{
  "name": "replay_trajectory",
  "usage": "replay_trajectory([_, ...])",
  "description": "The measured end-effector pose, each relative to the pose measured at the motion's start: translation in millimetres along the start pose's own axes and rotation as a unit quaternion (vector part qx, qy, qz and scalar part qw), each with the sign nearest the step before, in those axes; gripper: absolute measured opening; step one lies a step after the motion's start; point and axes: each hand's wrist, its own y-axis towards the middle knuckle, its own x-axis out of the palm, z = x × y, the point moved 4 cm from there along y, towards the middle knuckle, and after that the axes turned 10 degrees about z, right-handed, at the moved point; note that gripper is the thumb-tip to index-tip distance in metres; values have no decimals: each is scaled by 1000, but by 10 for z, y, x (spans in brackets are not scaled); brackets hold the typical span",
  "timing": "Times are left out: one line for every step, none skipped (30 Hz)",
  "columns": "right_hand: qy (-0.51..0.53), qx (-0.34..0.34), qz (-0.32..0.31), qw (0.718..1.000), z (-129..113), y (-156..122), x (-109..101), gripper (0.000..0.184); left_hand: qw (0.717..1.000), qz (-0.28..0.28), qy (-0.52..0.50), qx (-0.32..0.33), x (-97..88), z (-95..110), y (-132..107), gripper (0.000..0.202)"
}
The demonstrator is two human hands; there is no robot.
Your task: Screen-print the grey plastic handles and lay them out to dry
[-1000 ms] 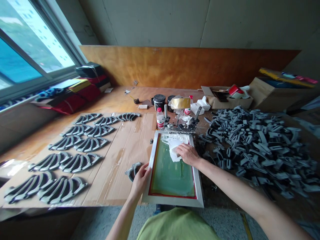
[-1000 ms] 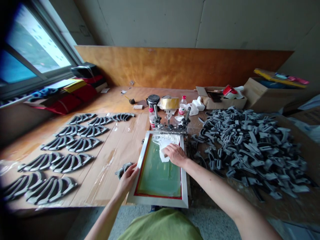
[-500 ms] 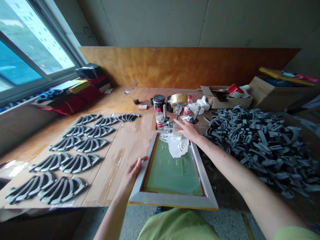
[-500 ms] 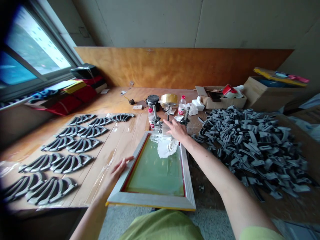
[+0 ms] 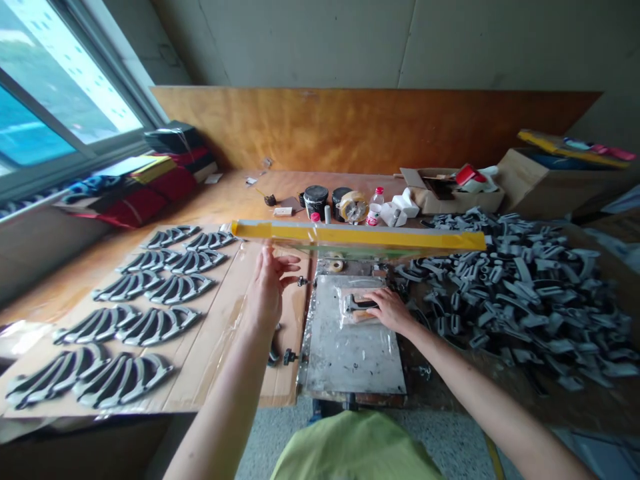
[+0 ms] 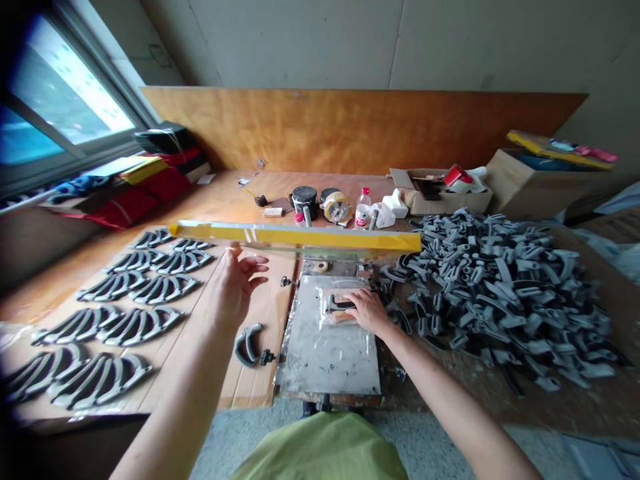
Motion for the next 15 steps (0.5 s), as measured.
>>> replay_trajectory([-4, -4, 1, 1000, -83, -8, -7, 23, 999, 0, 14, -33, -19, -152, -117, 55])
replay_trajectory([-2, -5, 10, 1000, -188, -22, -36, 18, 995, -17, 38, -86, -27, -346, -272, 57])
replay_trajectory([3, -8, 24, 1000, -324, -48, -73, 14, 984, -51, 70, -155, -25, -567, -460, 59])
replay_trajectory([7, -19, 40, 999, -491, -89, -106, 11, 958, -110, 107, -243, -14, -807, -679, 63])
replay_trajectory([12, -38, 54, 998, -678, -142, -127, 10, 936, -130, 122, -302, -35, -1012, -877, 67])
replay_trajectory([14, -68, 59, 996, -869, -201, -127, 9, 926, -129, 116, -335, -74, -1177, -1032, 68])
replay_trajectory([22, -117, 49, 992, -1047, -263, -106, 10, 919, -120, 106, -359, -137, -1315, -1143, 66])
replay_trajectory([39, -160, 37, 986, -1167, -319, -81, 13, 919, -98, 96, -369, -236, -1420, -1196, 63])
replay_trajectory([53, -182, 31, 981, -1196, -361, -63, 16, 920, -71, 95, -373, -375, -1499, -1198, 59])
replay_trajectory([62, -175, 34, 982, -1117, -383, -63, 19, 921, -40, 105, -372, -558, -1557, -1155, 56])
replay_trajectory([60, -134, 50, 988, -927, -388, -84, 20, 921, -5, 128, -368, -782, -1598, -1082, 53])
replay_trajectory([46, -66, 73, 994, -642, -389, -122, 21, 919, 45, 162, -356, -1046, -1623, -990, 53])
replay_trajectory([14, 26, 104, 994, -286, -401, -175, 19, 913, 88, 198, -345, -1320, -1639, -904, 52])
replay_trajectory([-26, 107, 123, 986, 82, -432, -224, 20, 901, 139, 240, -332, -1598, -1649, -835, 52])
replay_trajectory([-58, 180, 123, 974, 436, -477, -254, 25, 894, 170, 276, -309, -1838, -1652, -783, 50])
